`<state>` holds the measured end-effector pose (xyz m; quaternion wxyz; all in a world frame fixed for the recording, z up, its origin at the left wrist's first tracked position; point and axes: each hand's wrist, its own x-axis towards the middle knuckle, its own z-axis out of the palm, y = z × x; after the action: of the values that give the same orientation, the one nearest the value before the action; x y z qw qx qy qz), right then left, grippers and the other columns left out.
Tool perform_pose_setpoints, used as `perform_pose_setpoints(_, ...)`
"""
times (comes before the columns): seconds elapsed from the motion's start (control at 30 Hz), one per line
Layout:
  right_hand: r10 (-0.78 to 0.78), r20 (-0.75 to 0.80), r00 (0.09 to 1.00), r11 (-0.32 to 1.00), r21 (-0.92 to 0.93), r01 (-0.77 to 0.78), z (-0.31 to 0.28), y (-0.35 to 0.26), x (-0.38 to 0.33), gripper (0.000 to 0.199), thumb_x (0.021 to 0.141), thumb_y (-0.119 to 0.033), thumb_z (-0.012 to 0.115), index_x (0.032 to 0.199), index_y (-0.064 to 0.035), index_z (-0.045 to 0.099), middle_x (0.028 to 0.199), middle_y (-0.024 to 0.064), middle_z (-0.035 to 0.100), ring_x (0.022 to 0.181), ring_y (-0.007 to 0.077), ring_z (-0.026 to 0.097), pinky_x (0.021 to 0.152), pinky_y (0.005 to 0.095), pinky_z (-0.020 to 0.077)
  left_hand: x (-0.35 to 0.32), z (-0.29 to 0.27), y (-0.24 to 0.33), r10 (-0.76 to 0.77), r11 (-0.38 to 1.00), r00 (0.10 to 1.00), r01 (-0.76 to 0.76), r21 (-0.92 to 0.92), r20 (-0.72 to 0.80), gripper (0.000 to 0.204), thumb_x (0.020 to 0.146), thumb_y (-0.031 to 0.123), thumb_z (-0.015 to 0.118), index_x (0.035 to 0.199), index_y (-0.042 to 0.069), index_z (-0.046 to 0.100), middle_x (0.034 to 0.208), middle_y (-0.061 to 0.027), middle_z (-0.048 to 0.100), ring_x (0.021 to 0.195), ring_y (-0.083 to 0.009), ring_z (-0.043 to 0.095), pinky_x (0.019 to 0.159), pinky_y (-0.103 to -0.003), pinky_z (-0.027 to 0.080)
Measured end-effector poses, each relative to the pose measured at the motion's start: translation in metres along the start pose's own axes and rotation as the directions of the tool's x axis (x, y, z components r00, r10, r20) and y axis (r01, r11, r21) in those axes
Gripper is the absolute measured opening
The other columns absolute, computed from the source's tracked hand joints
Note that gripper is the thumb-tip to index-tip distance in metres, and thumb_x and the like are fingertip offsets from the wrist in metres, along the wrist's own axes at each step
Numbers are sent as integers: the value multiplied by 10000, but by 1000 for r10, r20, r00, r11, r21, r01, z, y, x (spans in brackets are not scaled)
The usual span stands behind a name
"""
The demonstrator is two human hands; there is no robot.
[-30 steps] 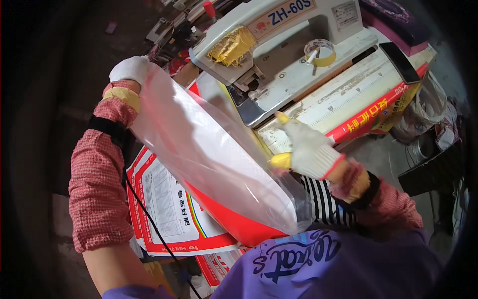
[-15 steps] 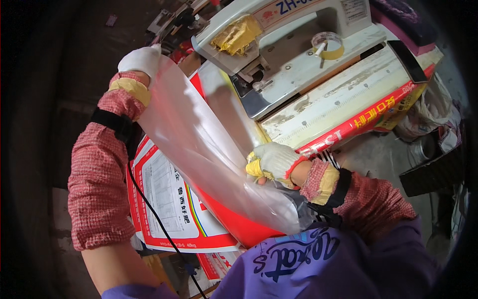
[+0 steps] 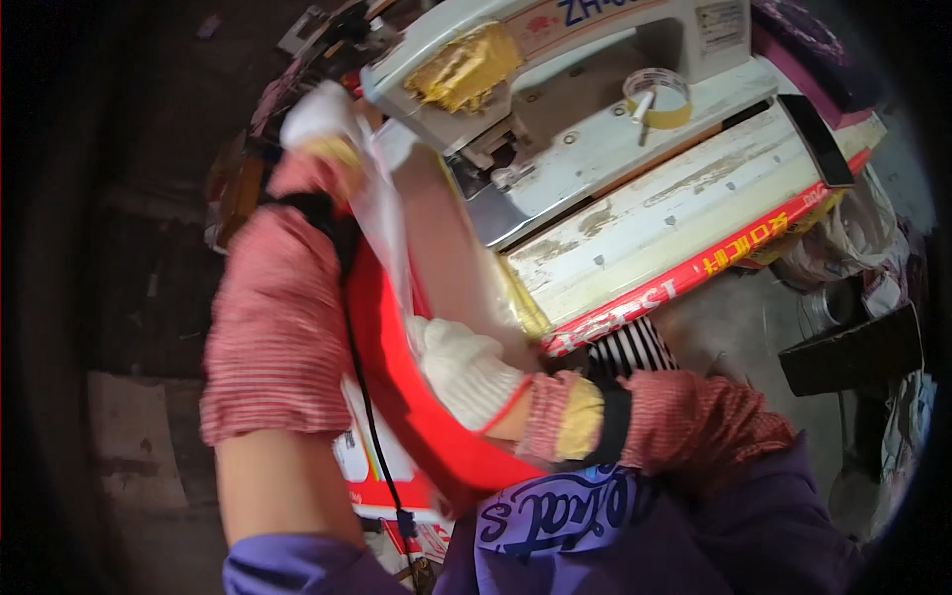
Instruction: The person is using an industrial machine to seal plastic bags.
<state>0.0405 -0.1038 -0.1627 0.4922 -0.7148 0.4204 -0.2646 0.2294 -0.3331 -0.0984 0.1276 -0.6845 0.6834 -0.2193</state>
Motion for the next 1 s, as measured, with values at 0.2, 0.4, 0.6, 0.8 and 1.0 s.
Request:
perform_pose_setpoints(0.2, -125, 163, 979, 963, 255, 81, -77, 106, -87, 191, 746, -219, 608, 881, -84, 614, 781, 103, 616, 740, 235, 601, 664, 303, 472, -116, 54, 27, 109, 988, 994, -109, 114, 5, 210, 836, 163, 394, 938, 190, 576, 828, -94, 605, 670, -315, 603, 527, -422, 488)
perform_pose_setpoints(0.4, -74, 166, 983, 993, 106, 57, -88, 111, -90, 195, 806, -217, 553, 887, -47, 601, 733, 131, 597, 636, 204, 563, 596, 301, 439, -103, 73, 14, 184, 877, 893, -338, -341, -412, 159, 796, 143, 477, 928, 123, 565, 805, -101, 608, 705, -286, 596, 596, -363, 470)
perform_pose_setpoints(0.6, 182, 23, 983, 928, 328, -179, -84, 95, -104, 168, 793, -182, 558, 879, -43, 595, 697, 149, 586, 633, 256, 587, 592, 300, 459, -90, 73, 26, 190, 769, 958, -280, -574, -213, 102, 747, 105, 518, 799, 89, 605, 798, -116, 597, 775, -283, 579, 648, -324, 456)
perform_pose_setpoints(0.8, 140, 145, 979, 980, -162, -116, -102, 79, -107, 277, 740, -219, 609, 985, -91, 603, 712, 155, 594, 664, 283, 609, 586, 321, 481, -98, 45, 20, 478, 735, 849, -527, -427, -225, 195, 756, 176, 518, 903, 123, 635, 803, -126, 584, 746, -305, 584, 654, -364, 460)
perform_pose_setpoints(1.0, 482, 361, 798, 717, -686, -122, -99, 51, -106, 506, 722, -372, 596, 1176, -165, 515, 745, 107, 619, 648, 275, 615, 580, 351, 483, -112, 24, 23, 491, 866, 825, -430, -253, 279, 311, 848, 255, 434, 1134, 175, 526, 784, -135, 589, 728, -314, 585, 653, -379, 457)
